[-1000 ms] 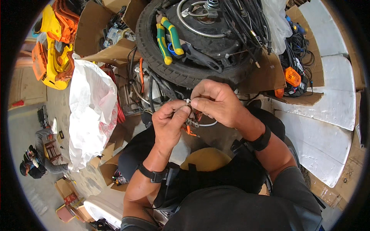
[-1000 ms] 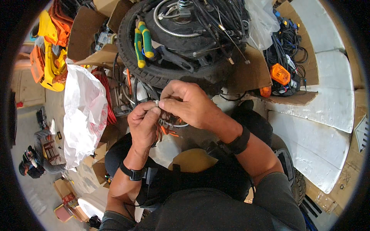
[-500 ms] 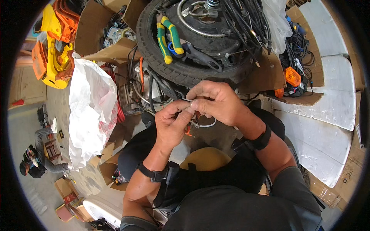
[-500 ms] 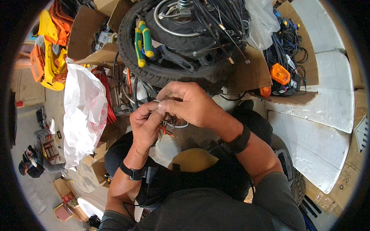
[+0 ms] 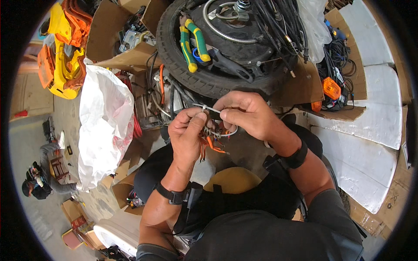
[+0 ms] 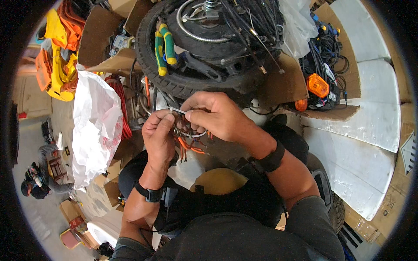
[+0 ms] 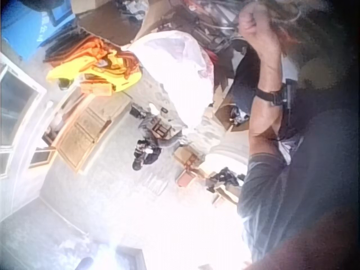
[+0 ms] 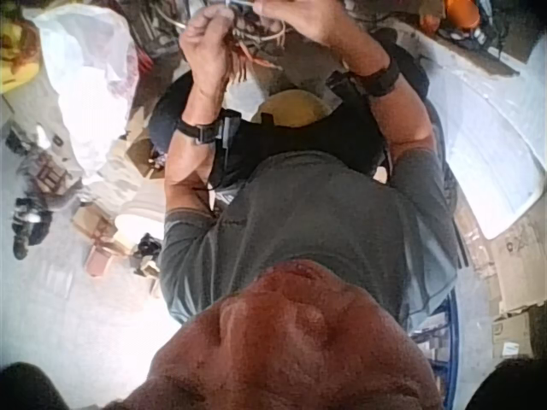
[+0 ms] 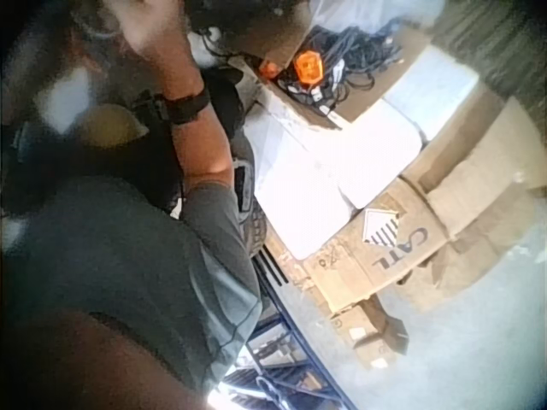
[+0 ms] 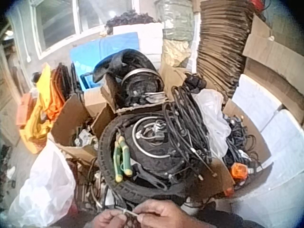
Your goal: The recorder is organizing and stripping electrical wires on a motorcycle hub motor.
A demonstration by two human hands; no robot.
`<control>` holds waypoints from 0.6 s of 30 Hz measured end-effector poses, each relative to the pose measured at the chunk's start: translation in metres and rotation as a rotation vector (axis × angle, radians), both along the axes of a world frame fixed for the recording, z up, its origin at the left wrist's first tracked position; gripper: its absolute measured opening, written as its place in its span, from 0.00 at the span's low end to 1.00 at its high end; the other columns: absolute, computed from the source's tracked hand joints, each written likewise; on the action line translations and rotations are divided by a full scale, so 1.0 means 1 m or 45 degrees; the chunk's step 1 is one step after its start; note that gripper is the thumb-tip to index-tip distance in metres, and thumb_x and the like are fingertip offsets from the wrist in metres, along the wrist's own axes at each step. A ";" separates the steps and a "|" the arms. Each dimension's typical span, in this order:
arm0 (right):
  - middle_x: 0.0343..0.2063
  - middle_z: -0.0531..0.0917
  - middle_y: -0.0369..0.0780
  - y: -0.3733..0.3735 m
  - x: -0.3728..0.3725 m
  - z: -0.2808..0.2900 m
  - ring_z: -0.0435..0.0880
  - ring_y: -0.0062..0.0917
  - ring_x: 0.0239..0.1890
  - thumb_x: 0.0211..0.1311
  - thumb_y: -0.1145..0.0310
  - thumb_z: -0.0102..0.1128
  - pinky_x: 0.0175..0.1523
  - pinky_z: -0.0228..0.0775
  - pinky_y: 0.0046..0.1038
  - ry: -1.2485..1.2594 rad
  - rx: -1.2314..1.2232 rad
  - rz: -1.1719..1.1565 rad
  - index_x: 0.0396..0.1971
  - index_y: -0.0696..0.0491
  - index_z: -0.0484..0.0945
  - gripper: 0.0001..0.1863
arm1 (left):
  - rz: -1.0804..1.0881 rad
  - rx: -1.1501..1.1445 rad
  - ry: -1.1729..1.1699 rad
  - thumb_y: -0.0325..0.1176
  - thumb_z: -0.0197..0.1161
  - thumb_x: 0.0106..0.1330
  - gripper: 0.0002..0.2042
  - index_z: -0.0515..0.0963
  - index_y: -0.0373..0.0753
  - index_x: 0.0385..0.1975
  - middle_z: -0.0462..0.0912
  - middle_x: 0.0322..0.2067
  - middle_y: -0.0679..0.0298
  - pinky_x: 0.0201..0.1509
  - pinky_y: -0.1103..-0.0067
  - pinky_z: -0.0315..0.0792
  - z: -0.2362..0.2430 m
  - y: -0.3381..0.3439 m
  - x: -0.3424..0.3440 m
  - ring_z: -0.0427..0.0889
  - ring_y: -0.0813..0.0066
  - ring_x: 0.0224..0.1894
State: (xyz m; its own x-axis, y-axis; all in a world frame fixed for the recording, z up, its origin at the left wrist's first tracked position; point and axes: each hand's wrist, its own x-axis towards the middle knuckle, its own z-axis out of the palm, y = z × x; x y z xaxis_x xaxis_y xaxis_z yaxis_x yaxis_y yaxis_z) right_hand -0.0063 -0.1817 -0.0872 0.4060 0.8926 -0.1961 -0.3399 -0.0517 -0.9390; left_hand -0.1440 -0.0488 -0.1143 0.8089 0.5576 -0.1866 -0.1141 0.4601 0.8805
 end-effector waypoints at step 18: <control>0.24 0.80 0.34 0.000 -0.004 0.004 0.76 0.13 0.26 0.66 0.72 0.53 0.31 0.70 0.20 -0.158 -0.093 -0.068 0.39 0.61 0.79 0.09 | -0.029 0.226 0.101 0.21 0.59 0.64 0.03 0.79 0.30 0.33 0.81 0.26 0.64 0.34 0.84 0.71 -0.003 0.001 -0.003 0.77 0.82 0.28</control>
State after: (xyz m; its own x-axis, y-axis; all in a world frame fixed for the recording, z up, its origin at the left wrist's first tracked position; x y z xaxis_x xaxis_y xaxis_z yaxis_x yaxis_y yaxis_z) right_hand -0.0099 -0.1820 -0.0828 0.4774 0.8544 -0.2052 -0.2254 -0.1066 -0.9684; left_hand -0.1470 -0.0478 -0.1176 0.8085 0.5689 -0.1508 -0.0322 0.2986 0.9538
